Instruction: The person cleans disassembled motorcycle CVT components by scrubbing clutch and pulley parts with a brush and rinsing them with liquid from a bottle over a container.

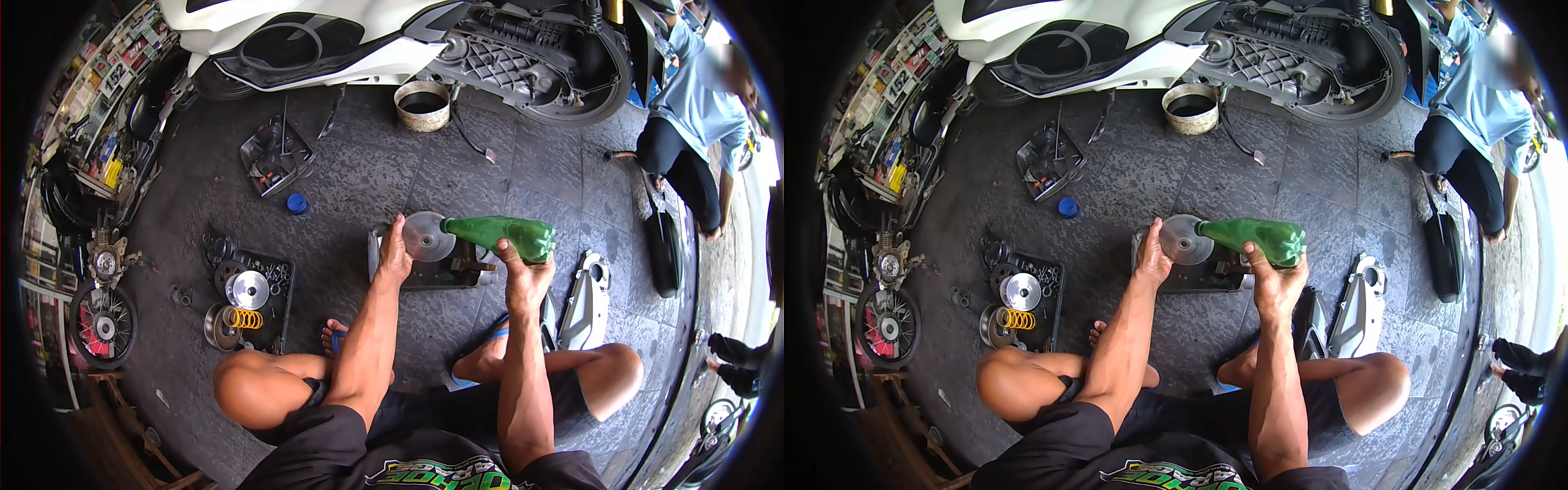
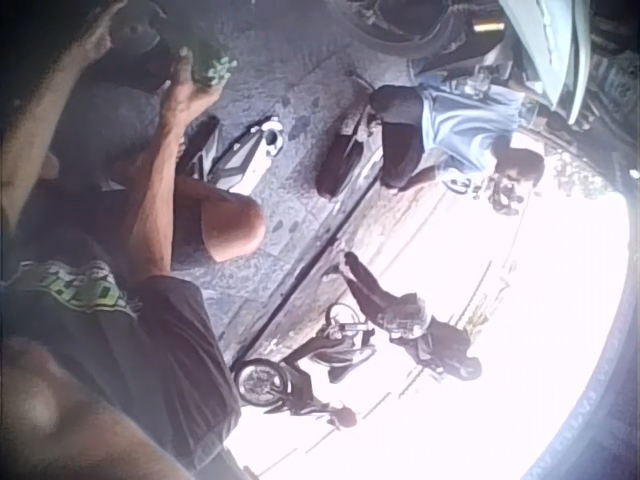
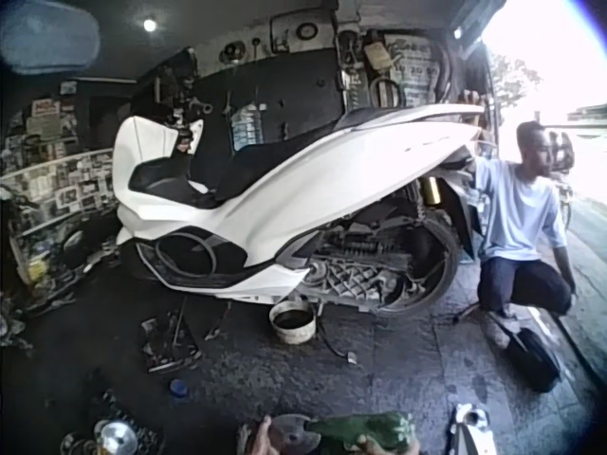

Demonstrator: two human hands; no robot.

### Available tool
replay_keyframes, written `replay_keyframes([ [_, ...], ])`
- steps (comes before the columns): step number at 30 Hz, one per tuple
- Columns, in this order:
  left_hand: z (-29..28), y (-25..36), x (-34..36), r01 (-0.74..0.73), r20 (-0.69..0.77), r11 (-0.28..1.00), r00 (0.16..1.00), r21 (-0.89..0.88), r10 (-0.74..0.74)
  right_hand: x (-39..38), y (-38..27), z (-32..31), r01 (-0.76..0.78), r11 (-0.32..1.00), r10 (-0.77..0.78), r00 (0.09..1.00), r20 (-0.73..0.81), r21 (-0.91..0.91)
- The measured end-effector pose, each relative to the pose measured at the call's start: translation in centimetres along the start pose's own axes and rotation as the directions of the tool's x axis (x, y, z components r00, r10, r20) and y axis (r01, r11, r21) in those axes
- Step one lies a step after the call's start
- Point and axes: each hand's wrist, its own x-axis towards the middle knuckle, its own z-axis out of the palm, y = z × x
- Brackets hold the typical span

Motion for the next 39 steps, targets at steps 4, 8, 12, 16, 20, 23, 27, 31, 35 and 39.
replay_keyframes([
  [4,0.5,-0.9,-0.1,0.031,0.036,0.999,0.999,0.032,-0.032,0.1,0.3,-0.2,0.067,0.998,-0.067,0.998,-0.006,-0.01],
  [8,0.0,-2.0,0.7,-0.037,0.089,0.996,0.996,0.083,0.03,0.1,0.2,-0.3,0.056,0.998,-0.056,0.998,0.011,0.004],
  [12,-1.1,-2.7,1.6,-0.003,0.062,0.995,0.998,0.102,-0.003,0.1,0.2,-0.3,0.043,0.998,-0.043,0.999,0.001,0.037],
  [16,-1.5,-2.8,1.8,0.03,0.026,0.991,0.999,0.134,-0.034,-0.2,-0.1,0.3,0.027,1.0,-0.028,0.997,0.072,0.016],
  [20,0.6,-2.3,0.7,0.007,0.12,0.999,0.993,0.036,-0.011,0.2,0.1,-0.5,-0.068,0.997,0.07,0.984,0.162,-0.02],
  [23,1.2,-1.9,0.2,0.015,0.127,1.0,0.992,-0.017,-0.012,0.1,-0.2,-0.2,0.003,0.999,0.0,0.995,0.104,-0.034],
  [27,0.9,-1.5,-0.1,0.005,0.188,1.0,0.982,0.002,-0.006,-0.2,-0.4,0.3,-0.011,1.0,0.007,0.992,0.123,0.027],
  [31,1.5,-1.6,-0.2,0.032,0.252,0.999,0.967,0.03,-0.038,0.1,0.3,-0.2,-0.062,0.998,0.062,0.972,0.225,-0.005],
  [35,1.1,-1.5,-0.3,0.033,0.26,0.998,0.964,0.055,-0.047,0.1,0.3,-0.2,-0.081,0.987,0.109,0.972,0.208,-0.139],
  [39,-0.5,-1.5,0.6,-0.011,0.198,0.998,0.98,0.06,-0.001,0.3,0.2,0.5,-0.052,0.998,0.055,0.993,0.103,-0.029],
])
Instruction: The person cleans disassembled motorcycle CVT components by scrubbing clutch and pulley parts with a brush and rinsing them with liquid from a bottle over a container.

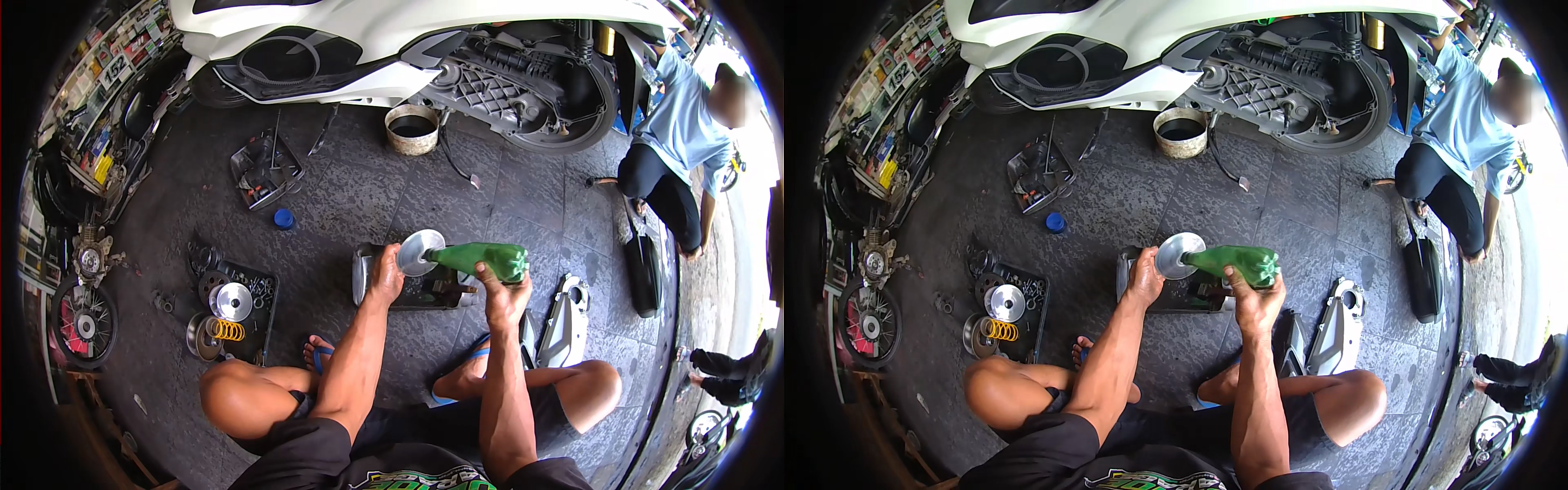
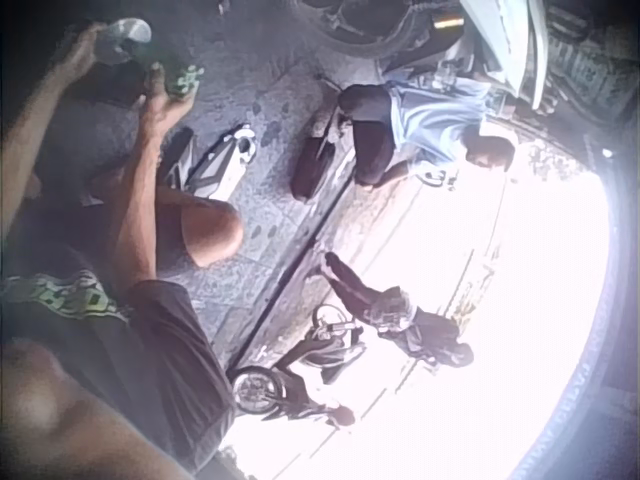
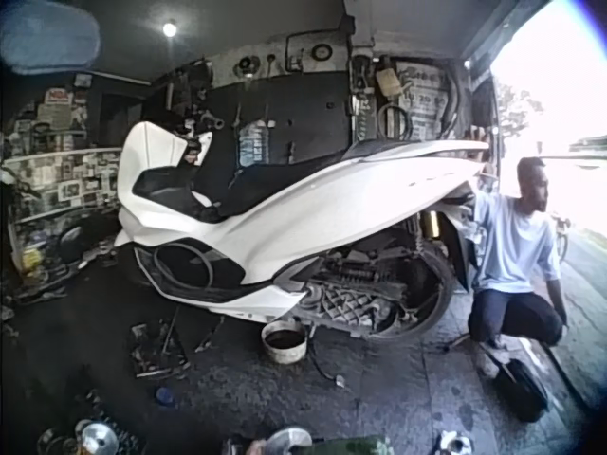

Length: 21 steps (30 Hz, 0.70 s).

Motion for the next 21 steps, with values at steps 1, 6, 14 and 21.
replay_keyframes([
  [1,0.4,0.1,0.0,0.004,0.004,1.0,1.0,-0.002,-0.004,0.4,0.4,-0.4,0.039,0.999,-0.039,0.998,-0.04,-0.021],
  [6,3.6,0.6,0.0,0.028,-0.001,0.999,1.0,-0.045,-0.028,1.4,1.0,-2.3,0.011,0.998,-0.016,0.996,-0.086,-0.064],
  [14,1.1,1.4,-0.8,0.043,0.054,0.998,0.998,0.047,-0.045,0.5,2.9,-0.1,-0.013,0.983,0.016,1.0,-0.017,0.181],
  [21,3.8,0.7,-0.8,0.061,-0.226,0.956,0.974,0.287,0.006,0.9,2.0,0.0,0.018,0.999,-0.016,0.997,-0.075,0.028],
])
